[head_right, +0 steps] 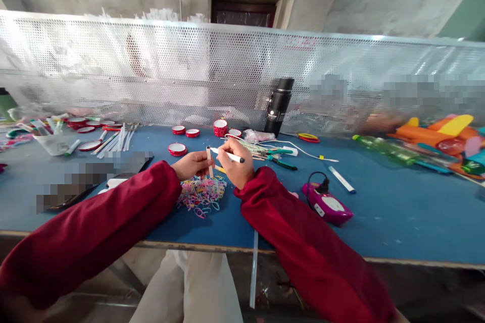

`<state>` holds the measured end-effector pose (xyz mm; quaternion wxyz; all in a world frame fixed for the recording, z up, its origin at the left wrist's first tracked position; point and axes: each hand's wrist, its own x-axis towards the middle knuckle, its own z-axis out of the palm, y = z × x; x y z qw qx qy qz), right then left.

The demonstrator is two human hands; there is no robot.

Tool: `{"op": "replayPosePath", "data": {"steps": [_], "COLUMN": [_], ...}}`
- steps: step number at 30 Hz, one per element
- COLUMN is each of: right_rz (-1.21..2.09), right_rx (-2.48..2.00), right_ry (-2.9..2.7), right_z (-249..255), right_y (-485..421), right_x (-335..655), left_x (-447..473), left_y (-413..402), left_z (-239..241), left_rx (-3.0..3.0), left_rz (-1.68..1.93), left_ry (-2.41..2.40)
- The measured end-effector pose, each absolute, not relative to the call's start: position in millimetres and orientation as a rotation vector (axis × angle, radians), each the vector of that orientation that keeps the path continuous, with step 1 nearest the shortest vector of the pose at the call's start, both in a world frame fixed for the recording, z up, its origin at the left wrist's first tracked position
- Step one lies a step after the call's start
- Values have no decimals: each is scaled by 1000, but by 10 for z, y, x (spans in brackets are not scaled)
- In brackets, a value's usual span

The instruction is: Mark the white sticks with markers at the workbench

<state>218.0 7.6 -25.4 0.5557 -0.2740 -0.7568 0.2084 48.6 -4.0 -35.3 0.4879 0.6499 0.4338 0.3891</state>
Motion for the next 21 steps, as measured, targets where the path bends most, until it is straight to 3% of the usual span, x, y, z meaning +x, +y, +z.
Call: {"op": "replayPosePath", "data": {"steps": [21], "right_rz": [463], "right_rx": [-662], "right_ry": [-1802], "right_z": [-274], "right_y": [87], "right_x": [2172], "left_x": [491], "left_y": [-58], "left_z": [-357], "left_rx": [1688], "left_rz": [888], "left_ry": [1085]}}
